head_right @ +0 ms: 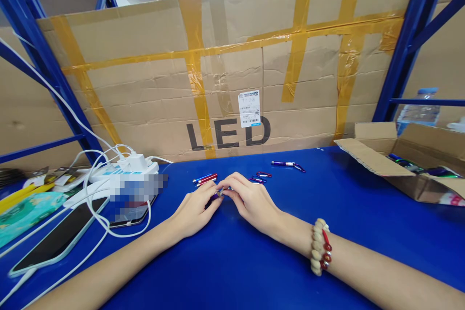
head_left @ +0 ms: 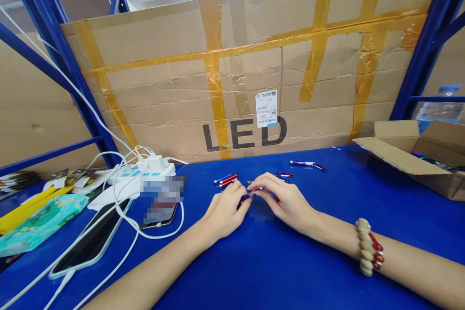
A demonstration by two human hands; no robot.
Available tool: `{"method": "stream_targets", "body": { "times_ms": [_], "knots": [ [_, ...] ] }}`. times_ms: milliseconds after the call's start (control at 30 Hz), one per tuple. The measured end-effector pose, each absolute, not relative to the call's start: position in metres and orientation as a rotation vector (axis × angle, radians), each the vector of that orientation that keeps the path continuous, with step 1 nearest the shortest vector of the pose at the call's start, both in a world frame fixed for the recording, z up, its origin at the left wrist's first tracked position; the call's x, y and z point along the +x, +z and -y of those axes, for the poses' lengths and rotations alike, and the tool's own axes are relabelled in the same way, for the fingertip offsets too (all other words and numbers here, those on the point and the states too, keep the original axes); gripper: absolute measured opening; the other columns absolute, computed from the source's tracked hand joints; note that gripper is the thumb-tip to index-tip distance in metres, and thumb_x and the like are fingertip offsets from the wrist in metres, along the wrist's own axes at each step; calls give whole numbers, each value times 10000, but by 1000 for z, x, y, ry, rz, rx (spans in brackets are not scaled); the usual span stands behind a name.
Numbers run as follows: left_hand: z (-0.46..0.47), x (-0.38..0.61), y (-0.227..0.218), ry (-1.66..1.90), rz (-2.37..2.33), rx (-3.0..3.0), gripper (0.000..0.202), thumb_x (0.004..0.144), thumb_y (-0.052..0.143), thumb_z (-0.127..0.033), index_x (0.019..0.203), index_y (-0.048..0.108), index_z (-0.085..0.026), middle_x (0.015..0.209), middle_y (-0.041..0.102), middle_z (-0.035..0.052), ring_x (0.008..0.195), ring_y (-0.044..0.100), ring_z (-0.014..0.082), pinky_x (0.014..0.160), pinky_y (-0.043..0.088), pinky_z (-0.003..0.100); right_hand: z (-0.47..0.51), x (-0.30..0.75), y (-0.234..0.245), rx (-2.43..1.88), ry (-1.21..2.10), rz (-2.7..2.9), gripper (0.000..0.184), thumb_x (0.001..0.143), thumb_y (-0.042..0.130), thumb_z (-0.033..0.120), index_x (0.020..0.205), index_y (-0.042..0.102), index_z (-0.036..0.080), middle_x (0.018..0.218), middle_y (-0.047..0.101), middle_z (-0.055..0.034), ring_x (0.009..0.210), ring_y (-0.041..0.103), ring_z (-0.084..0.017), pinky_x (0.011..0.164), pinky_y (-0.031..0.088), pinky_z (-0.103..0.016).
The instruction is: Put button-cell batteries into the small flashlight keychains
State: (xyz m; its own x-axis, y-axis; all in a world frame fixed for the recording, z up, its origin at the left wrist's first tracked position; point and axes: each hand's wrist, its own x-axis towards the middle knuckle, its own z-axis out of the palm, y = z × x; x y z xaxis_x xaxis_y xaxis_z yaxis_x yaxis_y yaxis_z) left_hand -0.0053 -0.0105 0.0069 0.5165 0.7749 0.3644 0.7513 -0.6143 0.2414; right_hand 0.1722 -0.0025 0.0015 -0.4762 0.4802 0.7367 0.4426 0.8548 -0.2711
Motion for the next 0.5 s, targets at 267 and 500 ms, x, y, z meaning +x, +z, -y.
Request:
{"method": "stream_targets", "body": {
  "times_ms": [267,500],
  "knots": [
    [10,-5,6,714,-1344,2698,200,900,337,-273,900,520,-192,912,556,32,852,540,156,686,468,273,3,172,1,-708,19,2131,194,890,394,157,986,549,222,951,611,-36,822,611,-124,699,507,-230],
    [10,-6,5,751,-1362,2696,210,904,315,-310,822,470,-196,835,542,19,791,536,160,645,453,280,4,172,2,-775,-21,2106,212,896,367,152,999,536,229,951,591,-35,801,611,-120,681,512,-222]
  ]
}}
